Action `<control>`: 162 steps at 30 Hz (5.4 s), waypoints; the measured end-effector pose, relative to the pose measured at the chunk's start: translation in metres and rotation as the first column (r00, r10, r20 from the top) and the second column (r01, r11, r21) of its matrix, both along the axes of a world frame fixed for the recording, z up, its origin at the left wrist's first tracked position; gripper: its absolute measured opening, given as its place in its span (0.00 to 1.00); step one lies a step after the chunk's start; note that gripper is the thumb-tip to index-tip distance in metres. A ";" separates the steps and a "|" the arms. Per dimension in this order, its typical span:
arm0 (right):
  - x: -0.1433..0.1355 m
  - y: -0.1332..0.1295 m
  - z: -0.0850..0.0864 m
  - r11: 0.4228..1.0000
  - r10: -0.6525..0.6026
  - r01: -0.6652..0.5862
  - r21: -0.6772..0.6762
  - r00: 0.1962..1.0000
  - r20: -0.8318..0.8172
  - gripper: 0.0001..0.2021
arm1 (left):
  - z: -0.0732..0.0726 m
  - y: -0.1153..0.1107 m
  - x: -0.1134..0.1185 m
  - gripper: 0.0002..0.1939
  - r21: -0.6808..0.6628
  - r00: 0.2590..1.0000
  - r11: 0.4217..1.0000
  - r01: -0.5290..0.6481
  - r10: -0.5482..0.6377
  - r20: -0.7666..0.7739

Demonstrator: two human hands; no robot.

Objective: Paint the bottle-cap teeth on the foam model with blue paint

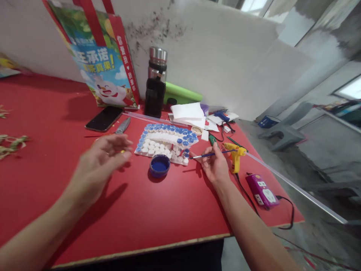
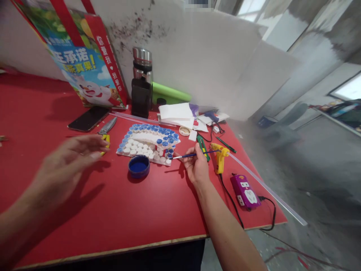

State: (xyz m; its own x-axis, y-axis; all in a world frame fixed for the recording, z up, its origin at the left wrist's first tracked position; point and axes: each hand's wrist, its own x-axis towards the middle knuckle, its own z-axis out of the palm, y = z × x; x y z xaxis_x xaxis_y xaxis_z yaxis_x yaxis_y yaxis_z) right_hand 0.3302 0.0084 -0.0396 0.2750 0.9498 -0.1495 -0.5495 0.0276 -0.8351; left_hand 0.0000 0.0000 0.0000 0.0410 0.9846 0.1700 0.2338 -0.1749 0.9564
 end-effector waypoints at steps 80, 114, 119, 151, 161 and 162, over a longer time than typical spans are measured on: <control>-0.046 -0.036 0.040 0.819 -0.234 -0.389 0.421 0.444 0.865 0.12 | -0.029 -0.007 0.066 0.21 0.065 0.896 0.928 0.367 -0.334 -0.293; -0.008 -0.010 0.012 0.958 -0.240 0.033 0.286 0.644 0.727 0.22 | -0.026 -0.001 0.061 0.23 0.064 0.885 0.953 0.295 -0.248 -0.395; -0.009 -0.009 0.012 0.948 -0.252 -0.028 0.318 0.548 0.798 0.23 | -0.028 0.000 0.061 0.25 0.034 0.878 0.948 0.318 -0.281 -0.387; -0.002 -0.006 0.009 0.954 -0.270 0.033 0.298 0.525 0.807 0.23 | -0.026 0.000 0.061 0.25 0.055 0.868 0.943 0.329 -0.279 -0.410; -0.006 -0.008 0.012 0.954 -0.271 0.016 0.301 0.482 0.833 0.24 | -0.027 0.000 0.061 0.26 0.068 0.870 0.946 0.318 -0.263 -0.416; -0.006 -0.008 0.012 0.953 -0.271 0.022 0.301 0.500 0.822 0.23 | -0.027 0.001 0.061 0.26 0.066 0.870 0.946 0.316 -0.261 -0.419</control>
